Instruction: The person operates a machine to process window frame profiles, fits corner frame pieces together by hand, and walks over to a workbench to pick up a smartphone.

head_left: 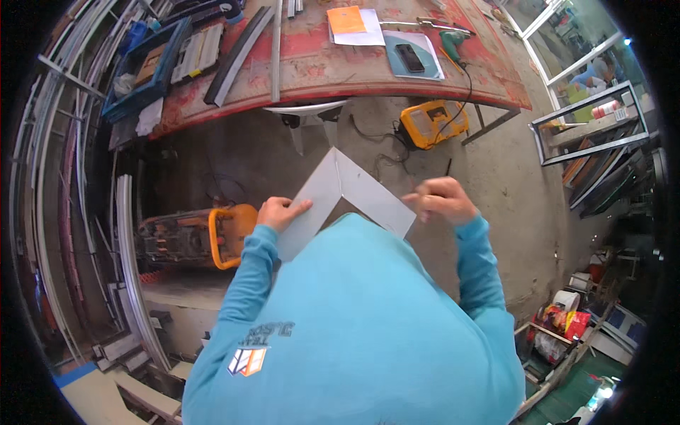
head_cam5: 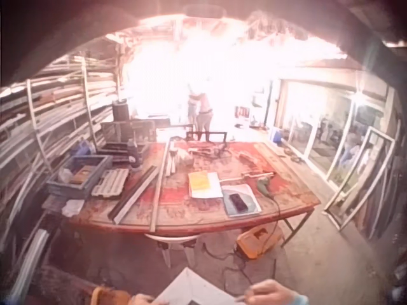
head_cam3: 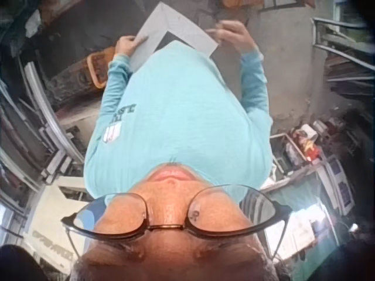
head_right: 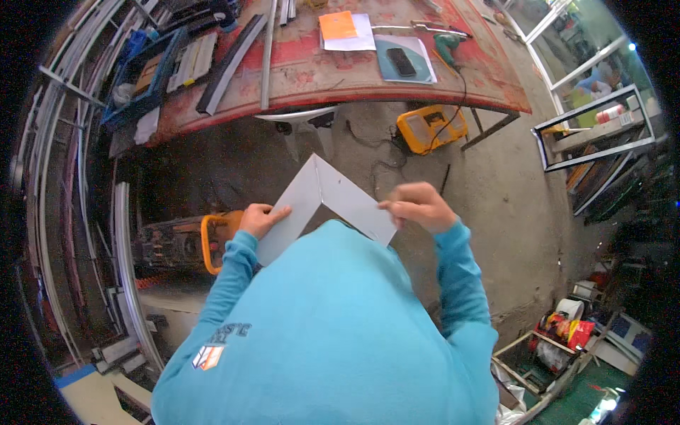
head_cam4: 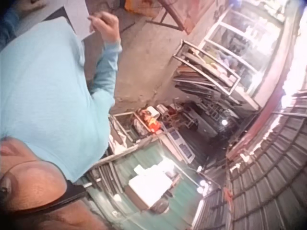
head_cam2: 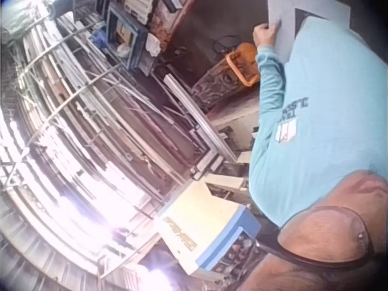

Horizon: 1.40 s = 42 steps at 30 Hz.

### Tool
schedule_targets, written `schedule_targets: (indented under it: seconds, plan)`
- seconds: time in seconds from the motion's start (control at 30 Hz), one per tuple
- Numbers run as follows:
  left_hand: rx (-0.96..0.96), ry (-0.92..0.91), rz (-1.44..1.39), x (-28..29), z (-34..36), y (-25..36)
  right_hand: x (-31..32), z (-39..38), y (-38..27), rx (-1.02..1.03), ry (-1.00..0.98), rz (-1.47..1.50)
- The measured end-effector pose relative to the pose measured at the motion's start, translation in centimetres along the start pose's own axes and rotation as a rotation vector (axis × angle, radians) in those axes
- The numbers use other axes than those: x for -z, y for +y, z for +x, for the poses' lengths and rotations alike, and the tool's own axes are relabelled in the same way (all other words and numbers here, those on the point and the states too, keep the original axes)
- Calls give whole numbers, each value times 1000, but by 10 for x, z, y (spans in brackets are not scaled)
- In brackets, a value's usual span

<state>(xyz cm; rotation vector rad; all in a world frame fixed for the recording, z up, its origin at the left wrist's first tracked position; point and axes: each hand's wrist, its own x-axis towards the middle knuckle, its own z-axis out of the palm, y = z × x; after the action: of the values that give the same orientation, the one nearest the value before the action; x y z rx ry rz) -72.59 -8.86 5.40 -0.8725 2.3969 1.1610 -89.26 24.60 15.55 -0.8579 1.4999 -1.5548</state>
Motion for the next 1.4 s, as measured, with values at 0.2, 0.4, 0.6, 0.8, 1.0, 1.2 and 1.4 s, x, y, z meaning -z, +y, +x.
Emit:
schedule_targets:
  seconds: [0.2, 0.4, 0.6, 0.8, 1.0, 1.2, 1.4]
  plan:
    - [-27, -98, -146, 14, -9, 22, 77, -90, 107, -194, 718, 284]
    - [42, -193, -202, 18, 7, 17, 52, -109, 140, -720, 666, -722]
    - [103, -281, -313, 19, 26, 0, 15, -66, 114, -600, 494, -413]
    - [125, -251, -444, 10, 43, -29, 4, -29, 69, -397, 583, 257]
    - [153, -284, -591, 13, 38, -38, -1, 0, 28, -165, 524, 409]
    - [300, -376, -589, 24, 14, -19, -26, 50, -5, 131, 391, 370]
    - [440, -498, -634, 42, -22, -15, -16, 74, -16, 46, 365, 160]
